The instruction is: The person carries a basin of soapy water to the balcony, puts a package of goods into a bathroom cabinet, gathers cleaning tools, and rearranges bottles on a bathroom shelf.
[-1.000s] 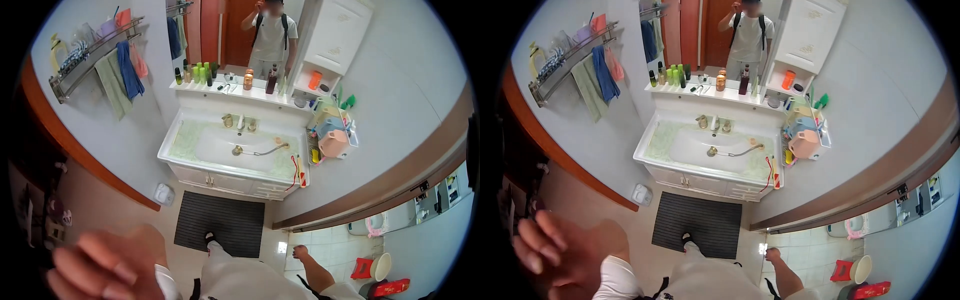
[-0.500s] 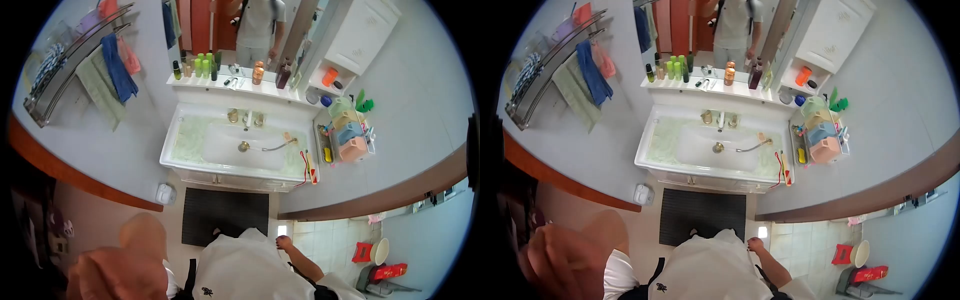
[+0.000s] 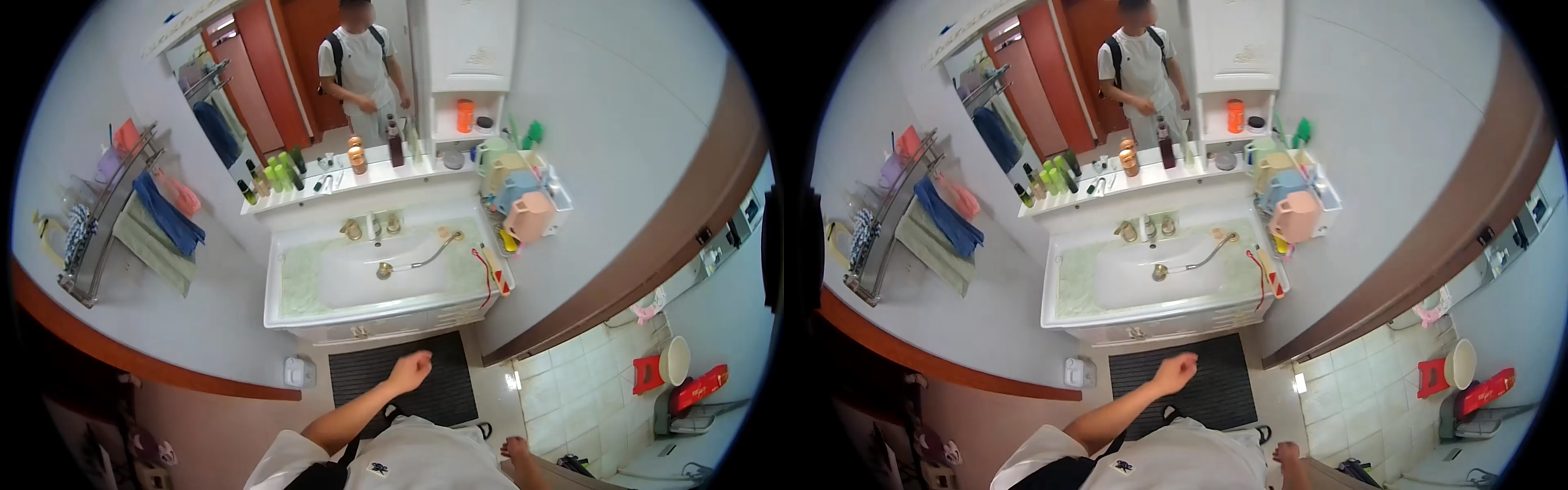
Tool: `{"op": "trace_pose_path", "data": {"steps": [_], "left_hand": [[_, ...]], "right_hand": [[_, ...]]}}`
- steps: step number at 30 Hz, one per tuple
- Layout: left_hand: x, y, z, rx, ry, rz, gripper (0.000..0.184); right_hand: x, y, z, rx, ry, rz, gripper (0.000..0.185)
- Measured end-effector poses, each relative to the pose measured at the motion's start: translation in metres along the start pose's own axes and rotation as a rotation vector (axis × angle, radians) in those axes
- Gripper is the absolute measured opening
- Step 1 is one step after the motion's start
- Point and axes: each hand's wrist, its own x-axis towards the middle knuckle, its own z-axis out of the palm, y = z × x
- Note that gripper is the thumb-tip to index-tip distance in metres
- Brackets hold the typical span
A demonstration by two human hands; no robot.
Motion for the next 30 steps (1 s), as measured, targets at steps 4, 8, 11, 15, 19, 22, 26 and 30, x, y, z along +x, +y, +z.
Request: {"op": "trace_pose_path", "data": {"steps": [4, 8, 11, 15, 19, 22, 26, 30], "left_hand": [[-0.063, -0.115, 0.086, 0.363, -0.409, -0.228, 0.040], [-0.133, -0.212, 0.113, 0.978, -0.857, -0.606, 0.031], [-0.117, -0.144, 0.154, 0.900, -0.781, -0.825, 0.025], [-0.061, -0.127, 0.230, 1.090, -1.012, 0.115, 0.024], [0.026, -0.044, 0.345, 0.594, -0.550, -0.359, 0.037], [0.093, -0.008, 0.420, 0.406, -0.608, -0.358, 0.042], [0.170, -0.003, 0.530, 0.419, -0.678, -0.254, 0.036], [0.212, 0.021, 0.611, 0.637, -0.883, -0.398, 0.038]], "right_hand": [[0.046, 0.081, -0.102, -0.560, -0.052, -0.259, 0.023], [0.103, 0.192, -0.183, -1.279, -0.156, -0.593, 0.019], [0.053, 0.155, -0.226, 0.058, 0.072, 0.070, 0.018], [0.068, 0.127, -0.274, 0.413, 0.244, 0.080, 0.020], [0.065, 0.097, -0.309, 0.652, 0.267, 0.114, 0.014], [0.081, 0.090, -0.331, 0.715, 0.291, 0.162, 0.011], [0.106, 0.093, -0.361, 0.733, 0.314, 0.250, 0.012], [0.103, 0.088, -0.412, 0.225, 0.335, 0.276, 0.015]]}}
